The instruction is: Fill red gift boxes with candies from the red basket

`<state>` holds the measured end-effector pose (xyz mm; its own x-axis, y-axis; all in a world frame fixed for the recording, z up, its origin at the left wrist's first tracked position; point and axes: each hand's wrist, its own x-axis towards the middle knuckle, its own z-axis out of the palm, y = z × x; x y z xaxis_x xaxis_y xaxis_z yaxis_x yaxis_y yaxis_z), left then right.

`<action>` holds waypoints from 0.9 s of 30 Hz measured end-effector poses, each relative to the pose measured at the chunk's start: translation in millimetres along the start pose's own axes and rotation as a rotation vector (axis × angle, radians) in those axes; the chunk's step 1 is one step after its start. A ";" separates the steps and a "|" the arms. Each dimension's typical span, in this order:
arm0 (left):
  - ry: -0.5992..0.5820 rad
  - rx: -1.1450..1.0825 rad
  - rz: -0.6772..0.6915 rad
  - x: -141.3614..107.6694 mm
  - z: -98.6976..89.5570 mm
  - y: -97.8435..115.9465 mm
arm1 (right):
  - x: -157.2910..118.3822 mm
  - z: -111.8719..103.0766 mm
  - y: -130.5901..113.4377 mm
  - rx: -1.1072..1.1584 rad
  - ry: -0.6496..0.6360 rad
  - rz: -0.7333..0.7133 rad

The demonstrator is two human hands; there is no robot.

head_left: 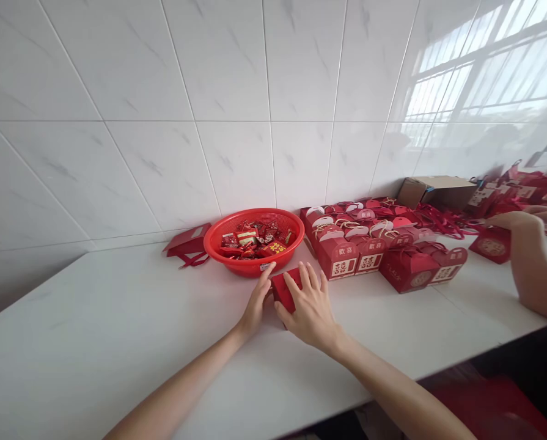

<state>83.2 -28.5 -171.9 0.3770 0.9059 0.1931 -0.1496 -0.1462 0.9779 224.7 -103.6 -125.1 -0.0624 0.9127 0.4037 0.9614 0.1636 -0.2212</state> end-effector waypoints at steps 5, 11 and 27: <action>0.014 -0.051 -0.042 4.0 -0.3 -5.2 | -10.8 -0.6 1.4 -0.035 0.005 0.063; -0.181 -0.024 -0.019 4.4 3.7 1.2 | -8.6 -0.3 6.6 -0.014 0.020 0.086; -0.129 0.060 -0.122 10.2 -5.0 -2.9 | -2.3 -113.0 119.1 0.689 0.245 0.102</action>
<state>82.9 -16.8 -173.1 0.5035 0.8604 0.0782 -0.0424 -0.0658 0.9969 369.7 -128.6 -52.1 0.1579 0.8392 0.5204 0.5677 0.3540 -0.7432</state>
